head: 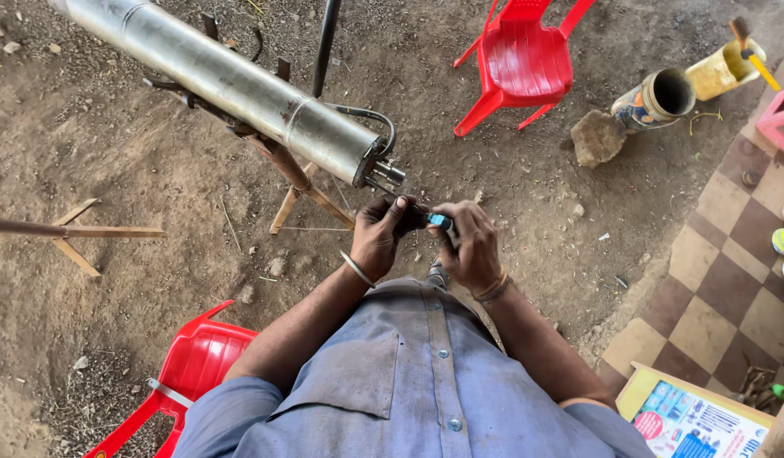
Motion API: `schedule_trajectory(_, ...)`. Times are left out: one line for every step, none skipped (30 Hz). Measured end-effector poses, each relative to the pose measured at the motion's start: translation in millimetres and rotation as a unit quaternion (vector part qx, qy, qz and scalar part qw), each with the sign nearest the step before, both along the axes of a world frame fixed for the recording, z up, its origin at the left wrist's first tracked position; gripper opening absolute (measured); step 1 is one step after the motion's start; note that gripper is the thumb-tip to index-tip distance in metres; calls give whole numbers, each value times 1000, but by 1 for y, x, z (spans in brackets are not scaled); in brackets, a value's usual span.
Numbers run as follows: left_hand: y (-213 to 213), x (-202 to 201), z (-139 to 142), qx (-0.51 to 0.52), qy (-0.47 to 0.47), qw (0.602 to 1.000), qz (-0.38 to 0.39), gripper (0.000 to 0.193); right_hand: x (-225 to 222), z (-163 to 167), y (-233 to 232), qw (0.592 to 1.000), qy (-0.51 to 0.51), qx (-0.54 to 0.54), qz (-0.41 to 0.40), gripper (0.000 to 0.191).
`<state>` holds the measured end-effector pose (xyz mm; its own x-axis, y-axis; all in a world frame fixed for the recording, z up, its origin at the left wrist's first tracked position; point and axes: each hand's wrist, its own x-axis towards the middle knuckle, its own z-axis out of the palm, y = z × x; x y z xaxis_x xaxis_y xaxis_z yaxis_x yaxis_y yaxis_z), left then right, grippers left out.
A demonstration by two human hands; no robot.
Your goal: The person uses a hammer to strike a metal pipe assembly mounted on a stand, then switches to a screwdriver to tighten a fitting on the same assembly. The work is performed outdoors on a dirt surface with tools and containers nearby.
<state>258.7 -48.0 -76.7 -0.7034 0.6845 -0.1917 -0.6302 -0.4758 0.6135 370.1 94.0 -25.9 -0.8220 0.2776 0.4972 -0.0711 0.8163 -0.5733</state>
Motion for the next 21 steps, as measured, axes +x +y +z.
schedule_trajectory(-2, 0, 1, -1, -5, 1000, -6, 24, -4, 4, 1, 998, 39, 34, 27, 14)
schedule_trajectory(-4, -1, 2, -4, -8, 1000, -10, 24, -10, 8, 1, 993, 80, 67, 57, 16)
schedule_trajectory(-6, -2, 4, -17, -1, 1000, -8, 23, -19, 11, 0, 991, 99, 59, 70, 13)
schedule_trajectory(-8, -3, 7, -31, 8, 999, -6, 23, -29, 13, -3, 988, 118, 53, 82, 14)
schedule_trajectory(-10, -4, 10, -43, 17, 999, -7, 22, -36, 16, -4, 985, 138, 47, 92, 17)
schedule_trajectory(-13, -6, 14, -68, 53, 996, -23, 23, -39, 18, -6, 983, 159, 40, 84, 17)
schedule_trajectory(-17, -7, 19, -93, 87, 991, -39, 25, -42, 18, -9, 980, 178, 32, 77, 18)
schedule_trajectory(-23, -11, 26, -119, 121, 984, -53, 26, -44, 16, -12, 977, 198, 23, 71, 19)
schedule_trajectory(-30, -17, 33, -218, 263, 939, -29, 25, -45, 13, -15, 979, 198, 1, 51, 19)
schedule_trajectory(-38, -26, 41, -308, 395, 865, -4, 24, -44, 9, -19, 980, 197, -21, 31, 19)
schedule_trajectory(-46, -35, 49, -388, 514, 765, 21, 23, -43, 4, -20, 980, 195, -42, 10, 19)
schedule_trajectory(-55, -52, 57, -397, 648, 649, 46, 30, -43, -2, -21, 980, 192, -51, -5, 19)
schedule_trajectory(-61, -71, 65, -391, 762, 512, 68, 39, -44, -8, -22, 980, 188, -59, -20, 19)
schedule_trajectory(-64, -89, 71, -387, 811, 431, 86, 55, -45, -13, -23, 980, 184, -66, -36, 19)
schedule_trajectory(-66, -107, 76, -380, 852, 345, 104, 71, -47, -18, -23, 979, 189, -60, -54, 21)
schedule_trajectory(-62, -122, 79, -383, 864, 310, 104, 76, -51, -22, -23, 977, 195, -55, -71, 23)
schedule_trajectory(-59, -133, 80, -386, 874, 275, 102, 82, -53, -25, -26, 975, 199, -53, -87, 25)
schedule_trajectory(-54, -143, 81, -379, 886, 253, 79, 75, -53, -25, -29, 973, 196, -74, -96, 23)
schedule_trajectory(-47, -150, 80, -370, 898, 231, 59, 67, -54, -24, -32, 971, 195, -92, -106, 23)
schedule_trajectory(-44, -154, 79, -357, 910, 210, 38, 61, -54, -22, -34, 968, 193, -110, -118, 23)
schedule_trajectory(-44, -157, 78, -341, 912, 226, 28, 64, -54, -18, -37, 969, 175, -105, -142, 25)
